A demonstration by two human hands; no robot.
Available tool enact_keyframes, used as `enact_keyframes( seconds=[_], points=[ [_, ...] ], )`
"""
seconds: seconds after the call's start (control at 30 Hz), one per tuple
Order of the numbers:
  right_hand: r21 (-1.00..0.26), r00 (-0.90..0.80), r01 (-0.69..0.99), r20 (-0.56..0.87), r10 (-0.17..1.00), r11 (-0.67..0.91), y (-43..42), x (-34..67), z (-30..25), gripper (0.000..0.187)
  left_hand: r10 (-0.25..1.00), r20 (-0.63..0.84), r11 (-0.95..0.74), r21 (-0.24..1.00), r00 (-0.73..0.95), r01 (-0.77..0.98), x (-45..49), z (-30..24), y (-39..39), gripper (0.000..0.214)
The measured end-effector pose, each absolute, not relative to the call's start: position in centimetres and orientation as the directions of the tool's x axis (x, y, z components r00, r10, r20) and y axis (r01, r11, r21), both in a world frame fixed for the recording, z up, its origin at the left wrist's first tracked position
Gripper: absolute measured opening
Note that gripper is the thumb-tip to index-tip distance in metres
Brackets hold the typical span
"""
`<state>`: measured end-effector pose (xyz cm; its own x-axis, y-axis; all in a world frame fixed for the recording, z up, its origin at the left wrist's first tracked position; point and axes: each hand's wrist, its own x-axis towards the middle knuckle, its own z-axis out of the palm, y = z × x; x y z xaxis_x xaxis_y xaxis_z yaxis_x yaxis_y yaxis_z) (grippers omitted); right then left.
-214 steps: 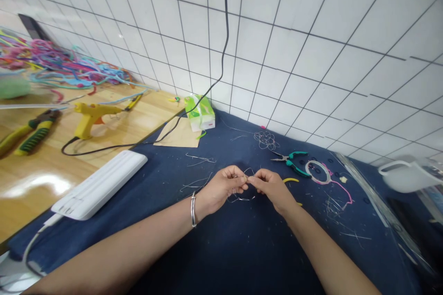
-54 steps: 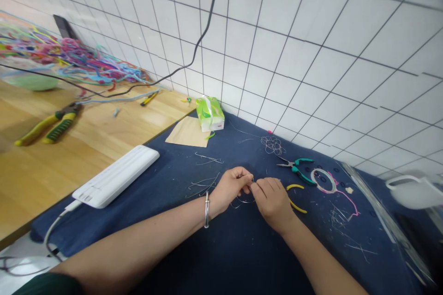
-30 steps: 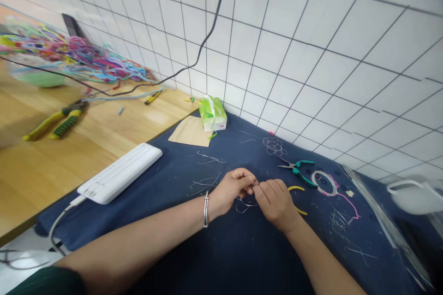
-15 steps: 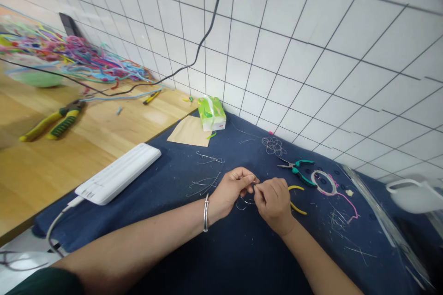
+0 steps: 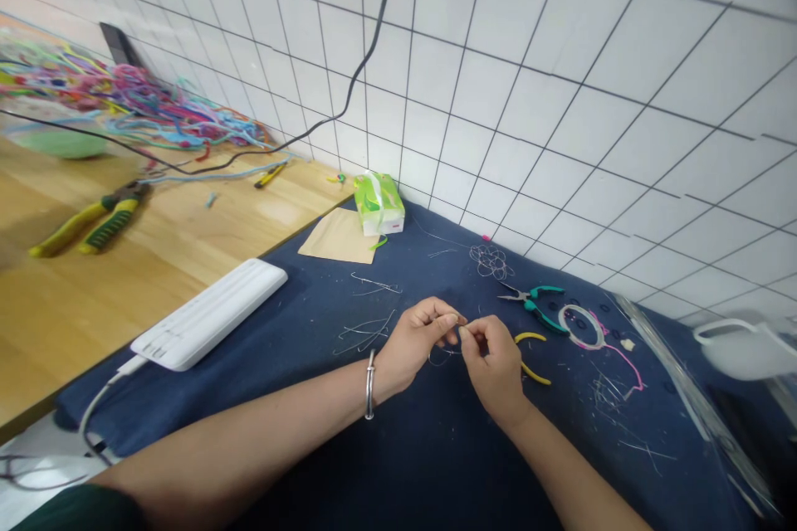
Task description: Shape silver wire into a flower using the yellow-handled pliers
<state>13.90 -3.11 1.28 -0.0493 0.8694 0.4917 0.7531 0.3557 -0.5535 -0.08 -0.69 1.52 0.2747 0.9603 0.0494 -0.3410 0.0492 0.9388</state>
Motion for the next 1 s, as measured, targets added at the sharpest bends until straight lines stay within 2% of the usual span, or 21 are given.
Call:
enact_keyframes(
  seconds=[0.1,0.17,0.3,0.47,0.77,1.0],
  points=[
    [-0.452,-0.084,0.796,0.575,0.814,0.402,-2.63,14.44,1.01,0.008,0.959,0.029,0.068,0.943,0.283,-0.327,-0.39,1.51,-0.48,0.017],
    [-0.392,-0.12,0.808,0.621,0.775,0.439,-2.34,14.79,0.91,0.012,0.955,0.023,0.079,0.942,0.296,-0.325,-0.57,1.46,-0.36,0.017],
    [-0.332,-0.205,0.811,0.609,0.766,0.481,-2.15,15.0,0.95,0.011,0.944,0.042,0.075,0.939,0.328,-0.337,-0.7,1.39,-0.19,0.015],
    [-0.352,-0.219,0.798,0.587,0.78,0.489,-2.18,14.84,0.87,0.011,0.929,0.072,0.059,0.939,0.363,-0.338,-0.79,1.52,0.05,0.013],
    [-0.4,-0.23,0.767,0.558,0.797,0.502,-2.16,14.77,0.67,0.009,0.922,0.094,-0.041,0.988,0.375,-0.149,-0.88,1.32,0.23,0.021],
    [-0.395,-0.23,0.767,0.567,0.791,0.506,-2.31,14.6,0.77,0.011,0.963,0.136,-0.126,0.99,0.232,-0.055,-0.49,1.31,-0.05,0.018]
  ],
)
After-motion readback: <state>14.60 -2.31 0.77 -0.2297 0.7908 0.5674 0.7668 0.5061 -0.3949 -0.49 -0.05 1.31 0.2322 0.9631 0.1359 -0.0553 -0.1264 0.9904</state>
